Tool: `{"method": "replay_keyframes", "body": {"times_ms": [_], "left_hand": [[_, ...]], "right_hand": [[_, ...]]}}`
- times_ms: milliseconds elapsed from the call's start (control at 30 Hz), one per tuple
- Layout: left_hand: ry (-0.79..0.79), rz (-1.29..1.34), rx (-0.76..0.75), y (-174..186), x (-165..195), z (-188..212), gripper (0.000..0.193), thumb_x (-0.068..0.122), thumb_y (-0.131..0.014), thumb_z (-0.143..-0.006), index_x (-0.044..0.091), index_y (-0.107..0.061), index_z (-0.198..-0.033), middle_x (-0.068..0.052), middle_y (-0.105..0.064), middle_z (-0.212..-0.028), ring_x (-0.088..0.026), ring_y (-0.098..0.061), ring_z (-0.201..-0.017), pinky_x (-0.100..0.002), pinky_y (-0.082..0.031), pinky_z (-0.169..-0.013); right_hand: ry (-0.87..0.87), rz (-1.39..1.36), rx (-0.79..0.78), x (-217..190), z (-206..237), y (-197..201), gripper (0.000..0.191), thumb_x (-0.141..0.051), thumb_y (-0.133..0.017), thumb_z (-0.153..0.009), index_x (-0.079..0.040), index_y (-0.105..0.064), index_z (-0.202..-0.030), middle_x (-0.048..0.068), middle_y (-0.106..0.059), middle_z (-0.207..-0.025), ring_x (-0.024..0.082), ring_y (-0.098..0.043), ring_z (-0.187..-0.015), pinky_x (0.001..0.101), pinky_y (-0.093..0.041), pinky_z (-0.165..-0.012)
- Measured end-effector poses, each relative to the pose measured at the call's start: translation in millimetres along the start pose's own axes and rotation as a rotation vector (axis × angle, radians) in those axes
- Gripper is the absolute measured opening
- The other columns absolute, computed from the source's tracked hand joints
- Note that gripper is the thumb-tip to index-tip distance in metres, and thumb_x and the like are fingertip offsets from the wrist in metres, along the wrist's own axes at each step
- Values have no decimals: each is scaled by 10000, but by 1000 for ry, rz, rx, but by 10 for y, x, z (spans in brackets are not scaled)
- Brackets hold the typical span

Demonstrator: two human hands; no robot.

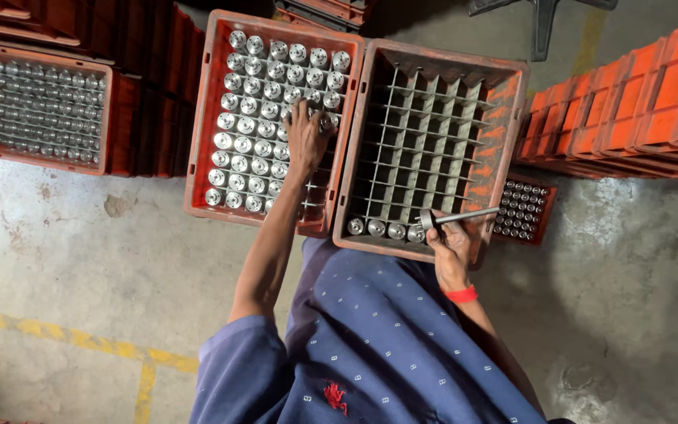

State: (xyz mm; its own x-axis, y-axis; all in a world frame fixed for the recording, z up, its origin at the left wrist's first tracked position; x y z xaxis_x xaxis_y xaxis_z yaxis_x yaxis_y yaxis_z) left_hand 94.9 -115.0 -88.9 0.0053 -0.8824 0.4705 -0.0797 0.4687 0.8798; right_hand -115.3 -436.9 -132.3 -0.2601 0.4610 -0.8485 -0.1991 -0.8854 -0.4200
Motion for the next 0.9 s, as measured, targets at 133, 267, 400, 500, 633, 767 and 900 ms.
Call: {"method": "replay_keyframes", "body": {"times_ms": [133,267,400,500,633,767,900], "left_hand": [[-64,422,190,469,-61,251,495,409,-884,-824,142,-720,-1208,-150,-580,-1367,-307,-488,-1395,-500,-402,-1209],[204,1729,3,371,56,725,627,353,-849,-815,105,-664,-1360,-133,-659,-1285,-282,-605,-1221,-450,-474,-1114],[600,1845,-88,-358,419,1199,337,265,-836,-913,80,-604,-1073,-98,-677,-852,-237,-642,-688,-384,-516,-594],[375,727,-184,-596,600,1528,360,250,-863,-929,4,-611,-858,-185,-641,-755,-395,-583,-722,-466,-491,-617],[238,525,-237,-622,985,2002,233,143,-740,-765,86,-653,-974,-160,-717,-812,-390,-709,-810,-475,-526,-675],[276,471,-386,-602,1269,2123,385,279,-827,-726,105,-677,-1035,-193,-729,-852,-423,-701,-860,-514,-527,-724],[189,500,-524,-617,1456,2071,483,357,-849,-703,139,-714,-1112,-192,-753,-908,-405,-721,-888,-504,-550,-769]], "right_hand": [[-45,134,58,10,99,48,463,26,-698,-920,59,-578,-1366,47,-670,-1200,95,-614,-1064,223,-482,-919],[-83,143,12,-59,94,-28,449,35,-689,-927,55,-592,-1365,45,-669,-1205,95,-610,-1082,220,-479,-930],[-103,210,-89,-229,-27,-231,490,56,-695,-886,55,-612,-1368,38,-672,-1207,90,-605,-1057,213,-474,-921],[-105,182,-160,-391,-44,-373,514,31,-741,-898,54,-611,-1395,58,-676,-1207,101,-595,-1026,231,-475,-892],[-70,205,-255,-577,-79,-430,486,-66,-769,-911,42,-608,-1357,109,-677,-1326,150,-641,-1172,278,-496,-1042],[-23,246,-381,-598,-63,-346,508,-95,-797,-898,38,-598,-1346,150,-619,-1416,199,-593,-1304,337,-446,-1148],[41,279,-485,-539,-21,-96,504,-66,-816,-882,48,-609,-1327,171,-599,-1435,232,-557,-1376,376,-429,-1196]]}}
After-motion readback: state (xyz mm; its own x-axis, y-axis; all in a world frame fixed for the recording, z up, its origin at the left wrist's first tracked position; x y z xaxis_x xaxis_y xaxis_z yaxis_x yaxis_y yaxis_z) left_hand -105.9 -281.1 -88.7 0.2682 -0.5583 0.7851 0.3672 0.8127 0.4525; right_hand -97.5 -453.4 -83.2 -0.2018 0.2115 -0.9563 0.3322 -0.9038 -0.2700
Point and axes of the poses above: each hand's wrist, its own z-axis away from the middle knuckle, its own y-axis out of the back of the hand, x = y × z, the point moved 4 cm from there along -z, towards the middle knuckle
